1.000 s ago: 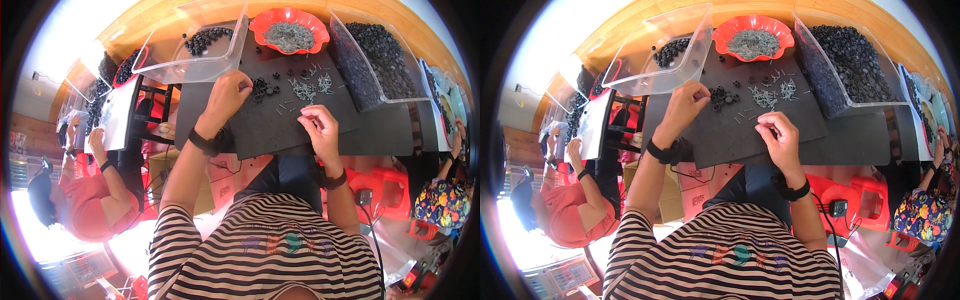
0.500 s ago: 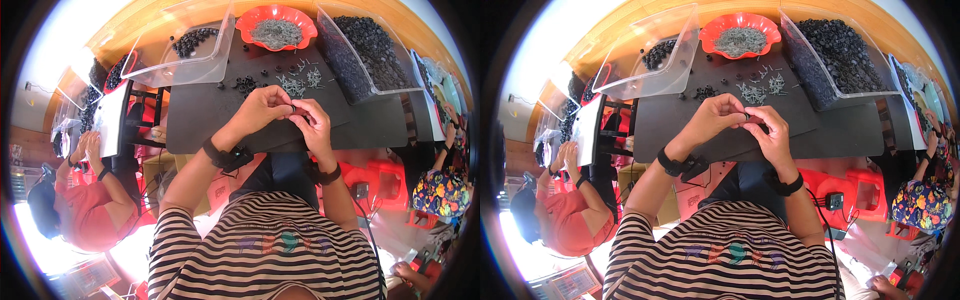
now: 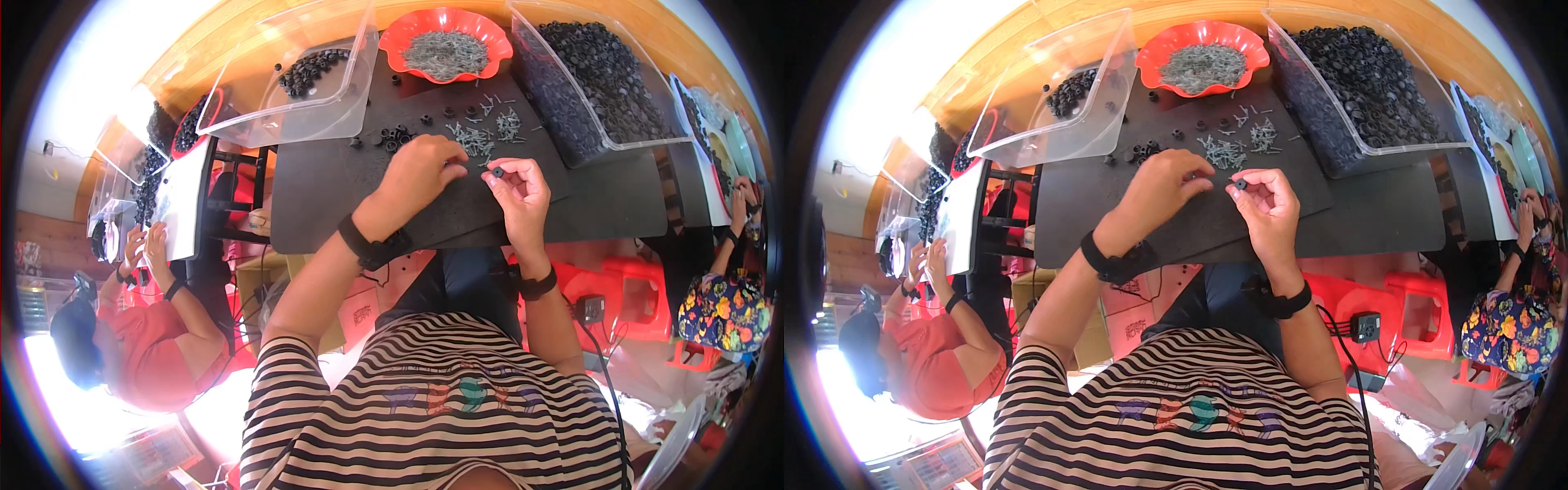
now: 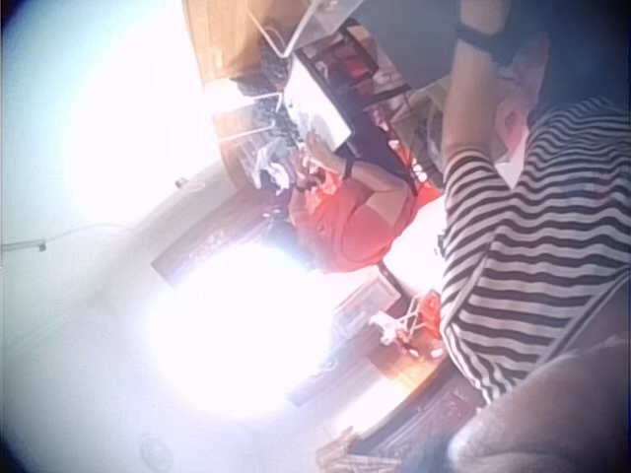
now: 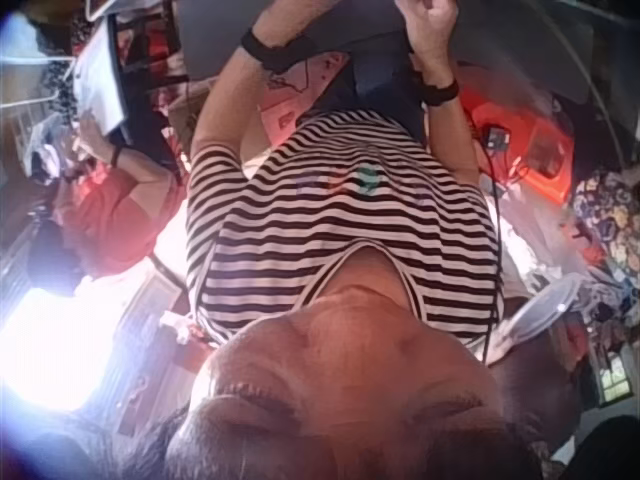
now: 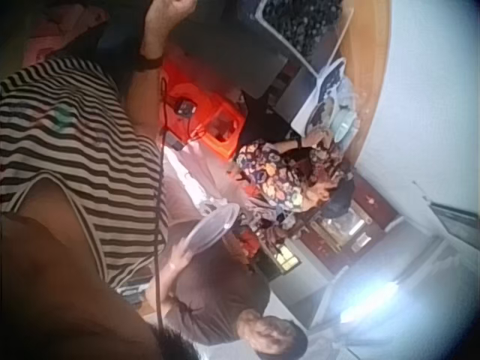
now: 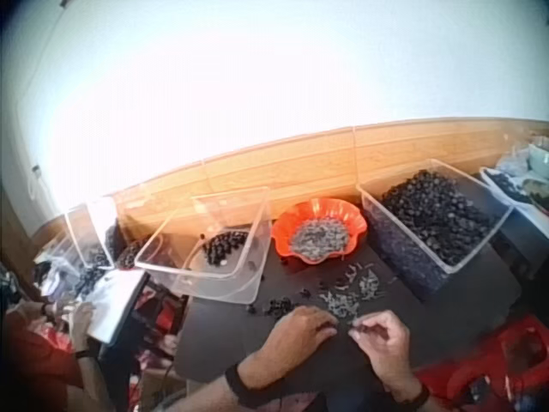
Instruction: Assembling and sorting small plastic and metal components at a workshop table.
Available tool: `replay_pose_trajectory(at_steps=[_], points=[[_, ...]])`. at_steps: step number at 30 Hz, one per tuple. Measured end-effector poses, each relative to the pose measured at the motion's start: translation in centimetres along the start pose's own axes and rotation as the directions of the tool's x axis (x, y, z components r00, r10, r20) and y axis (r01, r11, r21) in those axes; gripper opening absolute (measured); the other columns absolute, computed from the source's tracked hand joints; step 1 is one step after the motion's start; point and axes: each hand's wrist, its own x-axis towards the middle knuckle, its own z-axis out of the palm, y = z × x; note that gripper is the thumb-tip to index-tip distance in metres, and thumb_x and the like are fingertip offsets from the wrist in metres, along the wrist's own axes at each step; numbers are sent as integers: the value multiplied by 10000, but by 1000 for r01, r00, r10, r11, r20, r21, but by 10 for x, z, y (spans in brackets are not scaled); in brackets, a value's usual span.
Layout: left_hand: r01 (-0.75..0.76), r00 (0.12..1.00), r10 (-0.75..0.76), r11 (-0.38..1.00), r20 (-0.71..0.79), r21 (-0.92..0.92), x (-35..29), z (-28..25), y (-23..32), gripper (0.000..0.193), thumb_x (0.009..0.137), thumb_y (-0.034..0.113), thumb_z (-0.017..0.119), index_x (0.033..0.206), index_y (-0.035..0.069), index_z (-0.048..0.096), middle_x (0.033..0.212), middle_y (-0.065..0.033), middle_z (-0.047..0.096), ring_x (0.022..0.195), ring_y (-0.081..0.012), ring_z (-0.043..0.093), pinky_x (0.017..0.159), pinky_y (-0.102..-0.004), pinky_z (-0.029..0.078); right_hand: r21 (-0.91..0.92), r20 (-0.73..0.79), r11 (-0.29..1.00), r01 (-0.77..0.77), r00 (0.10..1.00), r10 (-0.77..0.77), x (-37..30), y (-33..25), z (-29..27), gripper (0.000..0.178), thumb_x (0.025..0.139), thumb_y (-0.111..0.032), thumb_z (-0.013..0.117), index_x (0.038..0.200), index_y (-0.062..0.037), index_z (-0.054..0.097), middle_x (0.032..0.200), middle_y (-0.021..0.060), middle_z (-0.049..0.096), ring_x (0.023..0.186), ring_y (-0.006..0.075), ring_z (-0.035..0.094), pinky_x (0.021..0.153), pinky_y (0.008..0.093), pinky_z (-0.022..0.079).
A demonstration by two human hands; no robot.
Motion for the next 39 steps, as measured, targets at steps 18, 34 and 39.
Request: replay_pose_trajectory(at_steps=[18, 34, 39], points=[[122, 992, -128, 920, 10, -371, -2, -14, 23, 76, 889, 6, 579, 960, -6, 605, 804, -70, 618, 735, -156, 626, 668, -285, 507, 7, 18, 999, -53, 998, 53, -2, 3, -2, 162, 835, 108, 638, 953, 12, 582, 1038, 94, 626, 903, 102, 602, 814, 246, 516], [172, 984, -172, 876, 42, -451, -14, -5, 26, 122, 838, -32, 641, 960, -25, 637, 864, -63, 684, 816, -103, 658, 732, -254, 544, -290, 67, 957, 30, 998, -11, -3, 6, 6, 193, 759, 122, 682, 912, 28, 613, 921, 66, 667, 766, 80, 622, 704, 234, 516], [83, 994, -105, 927, -40, -366, -13, -2, 26, 101, 825, -30, 648, 925, -19, 641, 810, -76, 681, 767, -109, 660, 687, -262, 540, -361, 85, 929, 86, 995, -60, -3, 6, 7, 195, 728, 113, 699, 880, 18, 622, 874, 71, 670, 734, 103, 633, 678, 240, 515]])
